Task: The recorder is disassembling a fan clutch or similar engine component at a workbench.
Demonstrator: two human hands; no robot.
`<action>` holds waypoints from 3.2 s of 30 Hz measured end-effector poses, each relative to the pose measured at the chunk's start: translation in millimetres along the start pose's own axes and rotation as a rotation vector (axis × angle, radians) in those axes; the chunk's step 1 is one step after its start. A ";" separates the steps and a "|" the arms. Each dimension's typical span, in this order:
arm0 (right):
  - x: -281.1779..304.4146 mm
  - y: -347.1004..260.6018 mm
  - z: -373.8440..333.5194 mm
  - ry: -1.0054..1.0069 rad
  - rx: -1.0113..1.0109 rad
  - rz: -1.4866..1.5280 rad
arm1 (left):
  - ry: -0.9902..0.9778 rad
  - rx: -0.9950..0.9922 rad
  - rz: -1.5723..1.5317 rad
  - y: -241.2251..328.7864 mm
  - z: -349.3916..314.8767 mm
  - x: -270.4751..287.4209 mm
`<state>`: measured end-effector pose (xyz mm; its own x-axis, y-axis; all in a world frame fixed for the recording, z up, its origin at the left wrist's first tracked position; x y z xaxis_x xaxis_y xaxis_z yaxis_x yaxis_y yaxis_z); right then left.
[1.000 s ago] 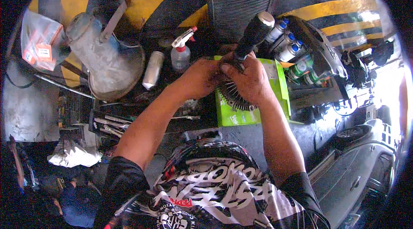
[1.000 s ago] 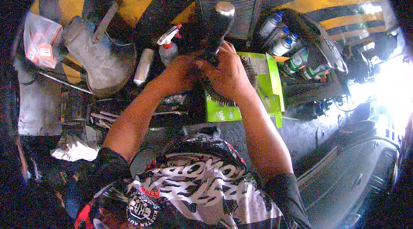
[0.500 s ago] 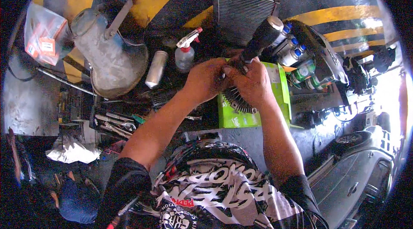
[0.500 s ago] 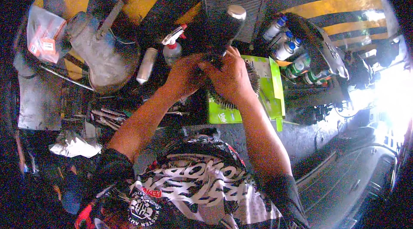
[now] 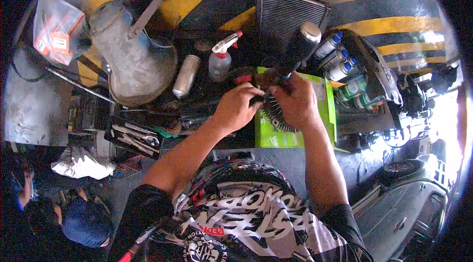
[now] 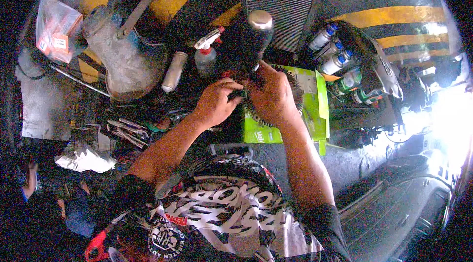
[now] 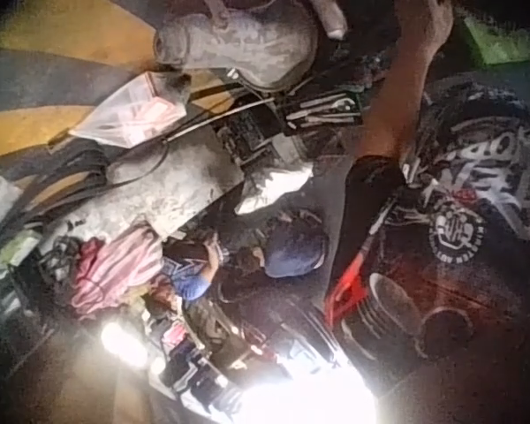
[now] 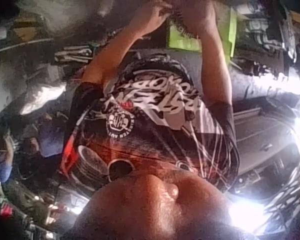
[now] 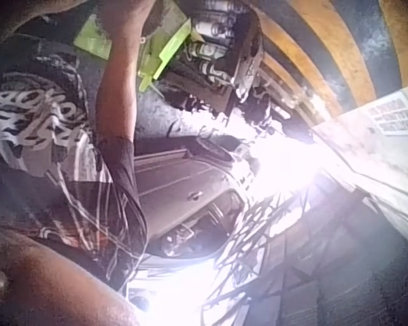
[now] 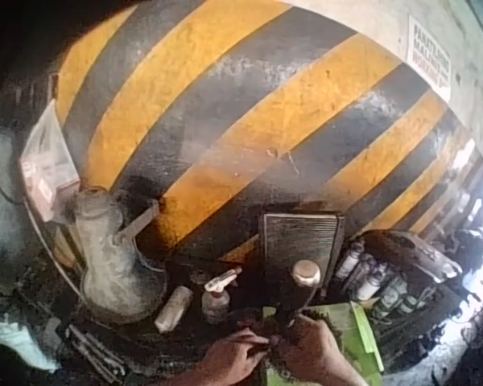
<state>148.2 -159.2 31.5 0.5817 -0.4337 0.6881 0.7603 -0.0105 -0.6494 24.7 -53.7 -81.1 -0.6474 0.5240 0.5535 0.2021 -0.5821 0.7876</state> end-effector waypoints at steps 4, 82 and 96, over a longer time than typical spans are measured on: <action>1.6 17.5 -3.6 0.037 -0.022 0.316 | -0.013 0.002 -0.008 4.6 3.6 1.4; 50.1 146.1 49.6 0.178 0.113 -0.170 | 0.098 -0.074 -0.048 27.8 135.4 -93.3; 45.1 210.2 64.4 -0.020 0.313 -0.746 | -0.042 -0.055 0.191 8.2 145.3 -96.2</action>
<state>352.9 -122.9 -53.1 -0.1083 -0.3959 0.9119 0.9941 -0.0367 0.1022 195.4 -18.6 -88.5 -0.5695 0.4257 0.7031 0.2767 -0.7062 0.6517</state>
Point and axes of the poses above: each hand's wrist, its own z-axis towards the middle knuckle, its own x-axis out of the back of the hand, y = z × x, the point moved 1 cm from there along z, towards the middle knuckle, and after that the axes turned 14 degrees about x, right-handed, at the moved point
